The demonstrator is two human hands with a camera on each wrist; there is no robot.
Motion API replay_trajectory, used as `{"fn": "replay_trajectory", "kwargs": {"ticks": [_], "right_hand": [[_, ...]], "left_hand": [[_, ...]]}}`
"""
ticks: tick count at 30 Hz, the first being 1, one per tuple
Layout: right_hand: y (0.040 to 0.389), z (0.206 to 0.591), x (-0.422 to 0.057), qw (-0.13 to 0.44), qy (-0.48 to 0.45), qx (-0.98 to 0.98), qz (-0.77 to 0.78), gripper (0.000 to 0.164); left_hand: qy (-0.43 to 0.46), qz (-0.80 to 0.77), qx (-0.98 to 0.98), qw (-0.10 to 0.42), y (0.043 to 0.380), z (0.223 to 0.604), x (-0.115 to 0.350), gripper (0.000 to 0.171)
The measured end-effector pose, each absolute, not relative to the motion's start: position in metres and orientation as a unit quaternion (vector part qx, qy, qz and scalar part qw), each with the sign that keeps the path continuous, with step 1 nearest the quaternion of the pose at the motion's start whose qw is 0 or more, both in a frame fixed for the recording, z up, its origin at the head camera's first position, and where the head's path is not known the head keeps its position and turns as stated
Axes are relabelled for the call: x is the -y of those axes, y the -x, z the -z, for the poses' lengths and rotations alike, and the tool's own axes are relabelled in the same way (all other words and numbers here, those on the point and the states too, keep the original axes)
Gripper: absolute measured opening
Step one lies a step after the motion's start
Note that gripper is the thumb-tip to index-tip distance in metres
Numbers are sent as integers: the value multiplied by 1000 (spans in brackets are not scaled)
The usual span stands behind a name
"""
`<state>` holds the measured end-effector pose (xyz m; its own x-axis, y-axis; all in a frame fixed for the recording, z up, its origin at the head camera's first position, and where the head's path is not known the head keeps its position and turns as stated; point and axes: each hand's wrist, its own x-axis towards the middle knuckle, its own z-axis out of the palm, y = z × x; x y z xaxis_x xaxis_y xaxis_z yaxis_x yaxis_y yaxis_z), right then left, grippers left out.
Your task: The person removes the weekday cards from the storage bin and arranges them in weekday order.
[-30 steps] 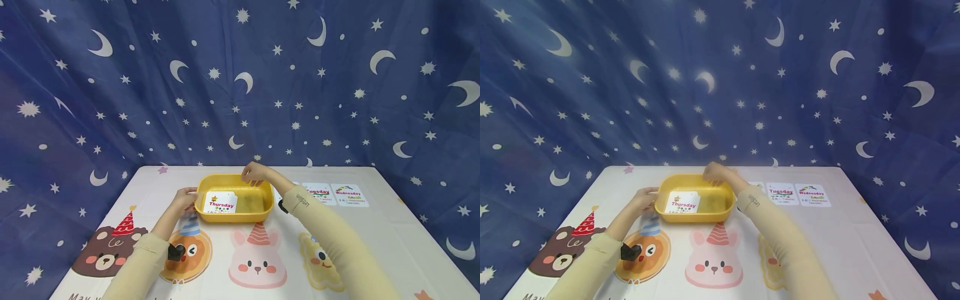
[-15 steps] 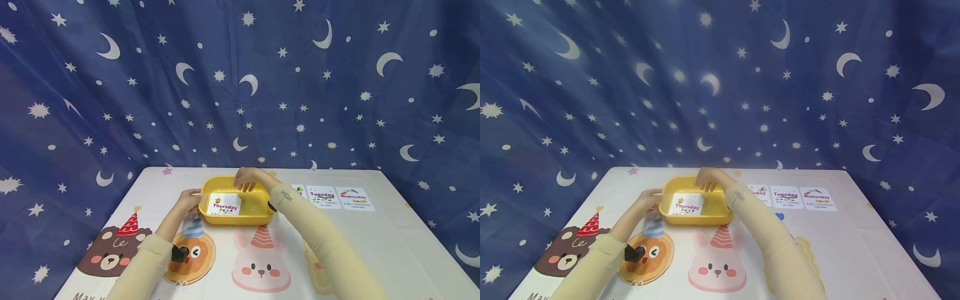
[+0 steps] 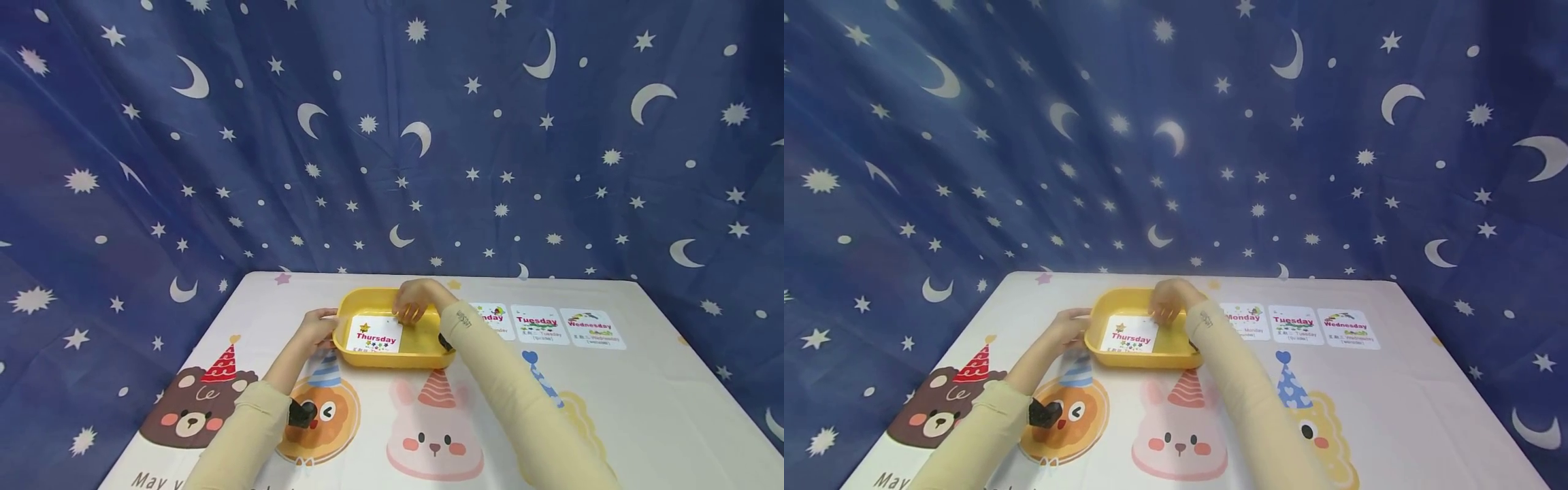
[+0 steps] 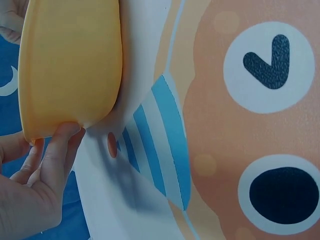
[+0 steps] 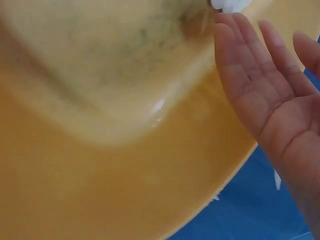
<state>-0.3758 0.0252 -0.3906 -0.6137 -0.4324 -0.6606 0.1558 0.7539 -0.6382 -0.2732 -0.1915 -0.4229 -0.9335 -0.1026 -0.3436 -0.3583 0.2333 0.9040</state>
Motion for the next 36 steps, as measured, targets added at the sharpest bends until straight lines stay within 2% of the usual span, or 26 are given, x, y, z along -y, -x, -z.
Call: {"fn": "replay_trajectory", "kwargs": {"ticks": [13, 25, 36], "right_hand": [[379, 401, -29, 436, -13, -821, 368, 21], [393, 422, -22, 440, -65, -811, 379, 12], [379, 405, -18, 466, -82, -787, 396, 10]], "left_hand": [[160, -598, -777, 114, 272, 422, 190, 43], [155, -601, -775, 115, 274, 423, 190, 42], [160, -597, -778, 116, 276, 424, 191, 42]]}}
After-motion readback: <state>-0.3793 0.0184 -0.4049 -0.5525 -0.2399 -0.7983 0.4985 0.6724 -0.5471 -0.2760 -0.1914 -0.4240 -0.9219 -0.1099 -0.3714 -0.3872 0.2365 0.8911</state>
